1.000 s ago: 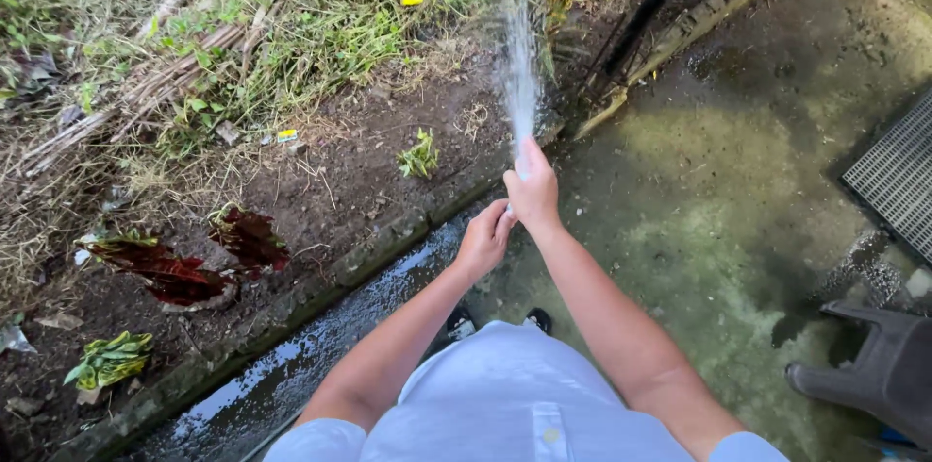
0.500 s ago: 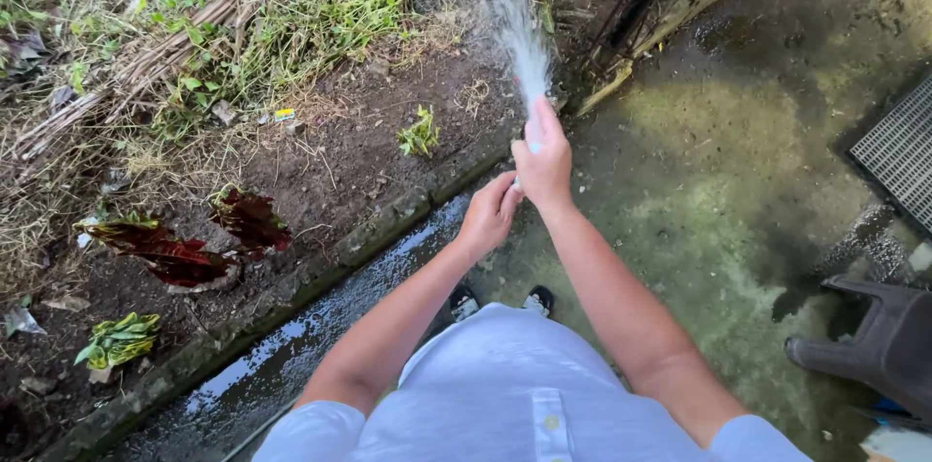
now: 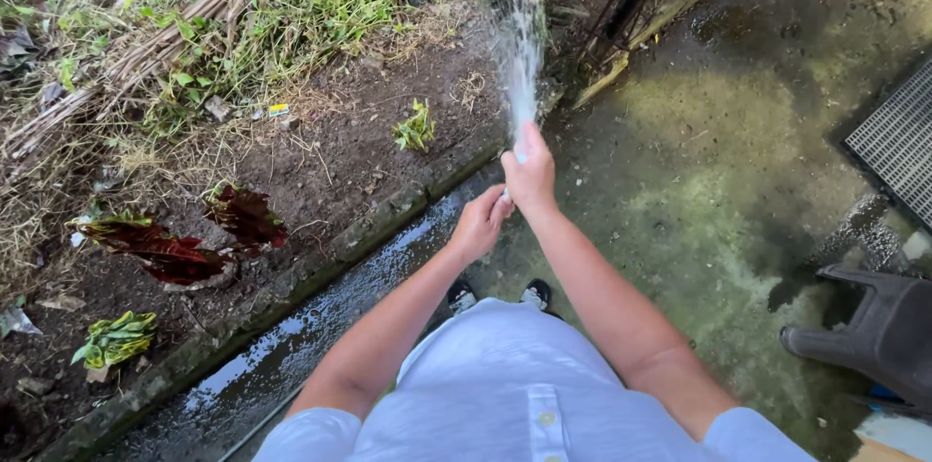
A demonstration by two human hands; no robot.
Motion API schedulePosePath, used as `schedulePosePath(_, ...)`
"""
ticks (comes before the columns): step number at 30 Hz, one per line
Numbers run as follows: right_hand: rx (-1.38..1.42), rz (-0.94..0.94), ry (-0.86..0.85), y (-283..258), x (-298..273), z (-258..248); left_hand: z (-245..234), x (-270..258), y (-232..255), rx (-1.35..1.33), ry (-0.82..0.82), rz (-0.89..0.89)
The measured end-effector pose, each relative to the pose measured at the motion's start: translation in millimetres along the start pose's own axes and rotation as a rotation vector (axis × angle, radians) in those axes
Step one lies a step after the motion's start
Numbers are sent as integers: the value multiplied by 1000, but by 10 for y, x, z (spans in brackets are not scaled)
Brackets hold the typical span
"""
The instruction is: Watering various plants in an outdoor garden using a water hose.
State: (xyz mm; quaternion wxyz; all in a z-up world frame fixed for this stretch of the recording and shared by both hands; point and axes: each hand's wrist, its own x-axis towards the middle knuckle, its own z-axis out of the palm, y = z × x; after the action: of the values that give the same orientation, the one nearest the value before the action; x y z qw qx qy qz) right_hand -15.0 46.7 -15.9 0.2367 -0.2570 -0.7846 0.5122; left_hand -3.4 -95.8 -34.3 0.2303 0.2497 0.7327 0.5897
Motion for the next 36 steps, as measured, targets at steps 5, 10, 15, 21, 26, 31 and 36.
schedulePosePath(5, -67, 98, -27, 344, -131, 55, 188, -124, -410, -72, -32, -86)
schedulePosePath(10, -118, 224, -102, 714, -222, 68, 279, -225, -541, -70, -71, -160)
schedulePosePath(15, -60, 258, -161, 841, -276, 35, 328, -243, -565, 3, -95, -247)
schedulePosePath(21, -69, 153, -43, 943, -248, -69, 423, -161, -508, 34, -108, -179)
schedulePosePath(26, -28, 59, 53, 1041, -204, -195, 481, -50, -386, 35, -139, -144)
schedulePosePath(31, -22, 114, 24, 954, -275, -277, 537, -101, -512, 62, -158, -133)
schedulePosePath(36, -96, 264, -69, 959, -348, -269, 543, -214, -544, 69, -180, -220)
